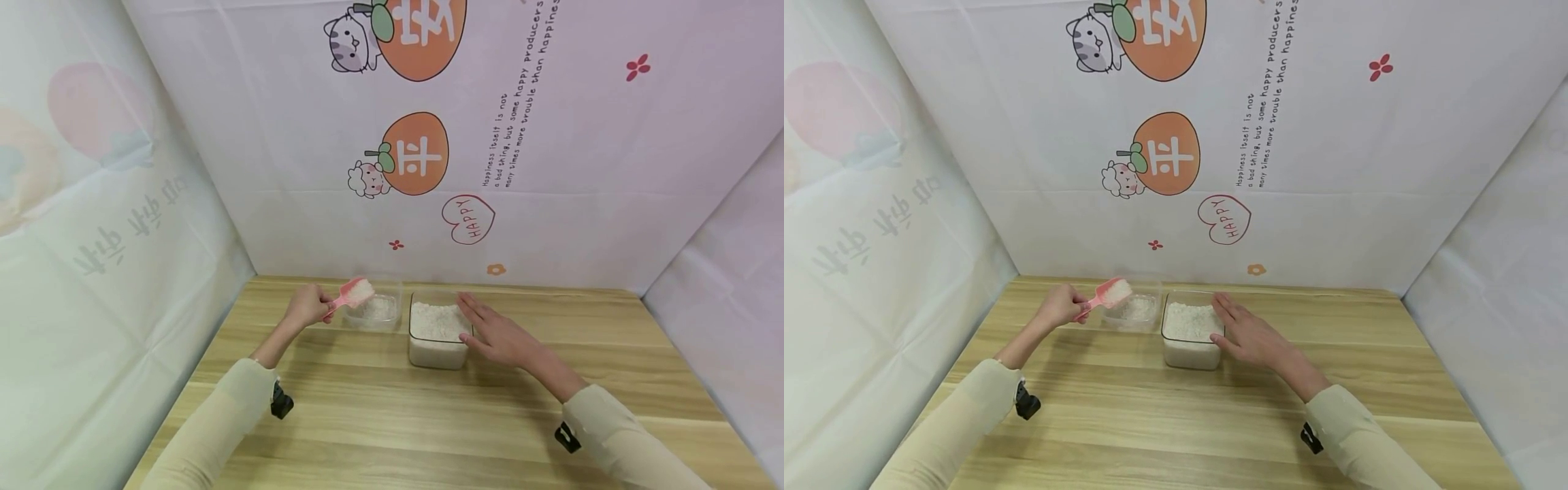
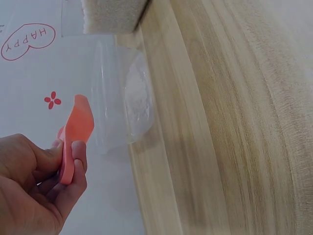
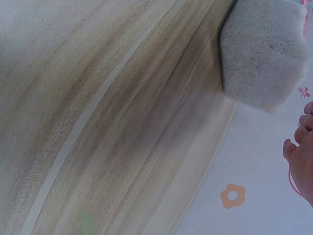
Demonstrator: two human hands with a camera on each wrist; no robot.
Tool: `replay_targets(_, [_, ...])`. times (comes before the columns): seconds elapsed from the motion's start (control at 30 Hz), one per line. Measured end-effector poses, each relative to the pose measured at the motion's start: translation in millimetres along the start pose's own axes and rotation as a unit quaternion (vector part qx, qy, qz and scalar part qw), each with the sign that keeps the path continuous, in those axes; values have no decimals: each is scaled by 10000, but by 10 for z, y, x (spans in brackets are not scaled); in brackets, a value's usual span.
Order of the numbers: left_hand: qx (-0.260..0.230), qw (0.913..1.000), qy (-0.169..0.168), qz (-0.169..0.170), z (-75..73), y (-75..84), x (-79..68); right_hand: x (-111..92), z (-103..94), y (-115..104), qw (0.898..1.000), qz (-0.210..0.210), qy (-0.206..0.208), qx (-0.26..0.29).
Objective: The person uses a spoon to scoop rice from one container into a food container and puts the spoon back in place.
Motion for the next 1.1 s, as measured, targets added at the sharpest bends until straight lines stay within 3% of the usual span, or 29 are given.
replay_targets(0.6, [377, 9989, 284, -9, -29, 26, -24, 7, -5, -1, 9999, -72, 94, -89])
replay_targets(1.1, [582, 9980, 224, -78, -27, 46, -43, 13, -3, -12, 9994, -172, 173, -226])
Point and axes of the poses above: each hand's wrist, its own x-axis towards the middle knuckle, its own z-axis out of the palm, y = z × x, the point moved 10 cm from there along x, towards the middle knuckle, and after that the axes turned 8 degrees about z, right-handed, at the moved point
